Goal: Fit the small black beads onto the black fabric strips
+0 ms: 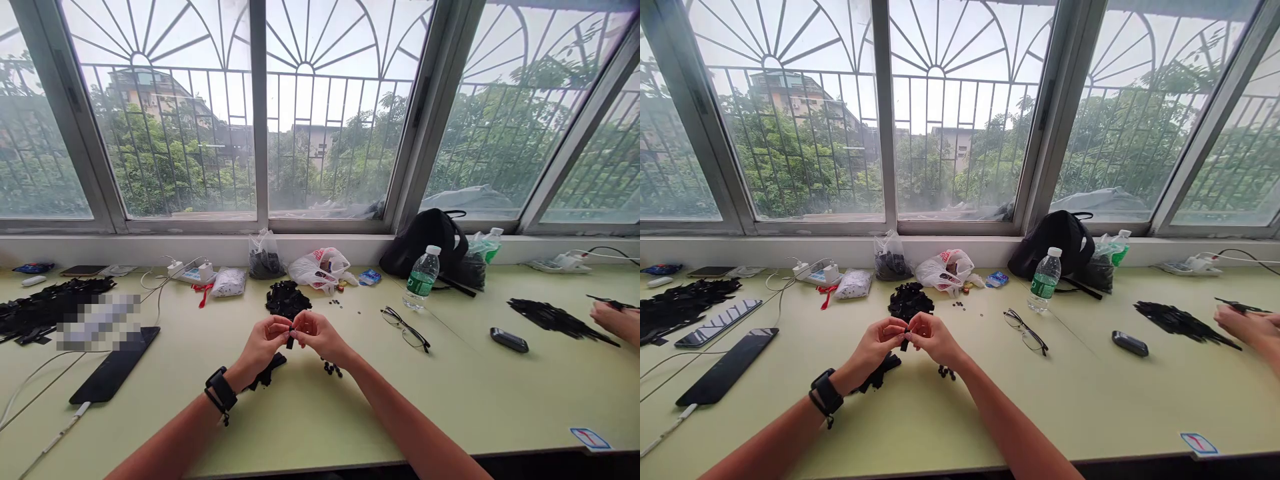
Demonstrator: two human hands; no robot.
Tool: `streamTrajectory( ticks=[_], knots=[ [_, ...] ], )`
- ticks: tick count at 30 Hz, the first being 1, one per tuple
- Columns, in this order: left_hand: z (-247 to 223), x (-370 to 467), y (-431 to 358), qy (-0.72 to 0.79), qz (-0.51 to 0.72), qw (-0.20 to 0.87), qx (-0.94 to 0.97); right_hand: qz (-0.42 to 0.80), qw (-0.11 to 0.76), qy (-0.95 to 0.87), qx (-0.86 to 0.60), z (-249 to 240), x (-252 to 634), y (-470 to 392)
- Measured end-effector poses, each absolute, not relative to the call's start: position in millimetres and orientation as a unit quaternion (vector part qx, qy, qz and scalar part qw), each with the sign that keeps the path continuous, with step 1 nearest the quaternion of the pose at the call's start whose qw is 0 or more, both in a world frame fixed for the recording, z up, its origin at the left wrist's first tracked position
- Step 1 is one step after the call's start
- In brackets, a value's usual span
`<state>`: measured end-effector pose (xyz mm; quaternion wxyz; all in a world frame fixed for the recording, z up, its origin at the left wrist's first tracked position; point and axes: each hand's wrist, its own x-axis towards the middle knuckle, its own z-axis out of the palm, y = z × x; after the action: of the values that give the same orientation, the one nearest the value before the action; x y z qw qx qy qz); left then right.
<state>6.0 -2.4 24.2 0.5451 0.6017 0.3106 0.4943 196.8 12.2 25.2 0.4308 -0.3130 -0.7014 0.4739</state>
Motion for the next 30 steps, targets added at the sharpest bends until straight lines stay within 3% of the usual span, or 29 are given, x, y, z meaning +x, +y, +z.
streamTrajectory(
  ticks=[30],
  knots=[
    [29.1,-2.1,-7.8,0.331,0.482,0.519,0.623,0.412,0.440,-0.732,-0.318,19.8,195.8,4.4]
  ],
)
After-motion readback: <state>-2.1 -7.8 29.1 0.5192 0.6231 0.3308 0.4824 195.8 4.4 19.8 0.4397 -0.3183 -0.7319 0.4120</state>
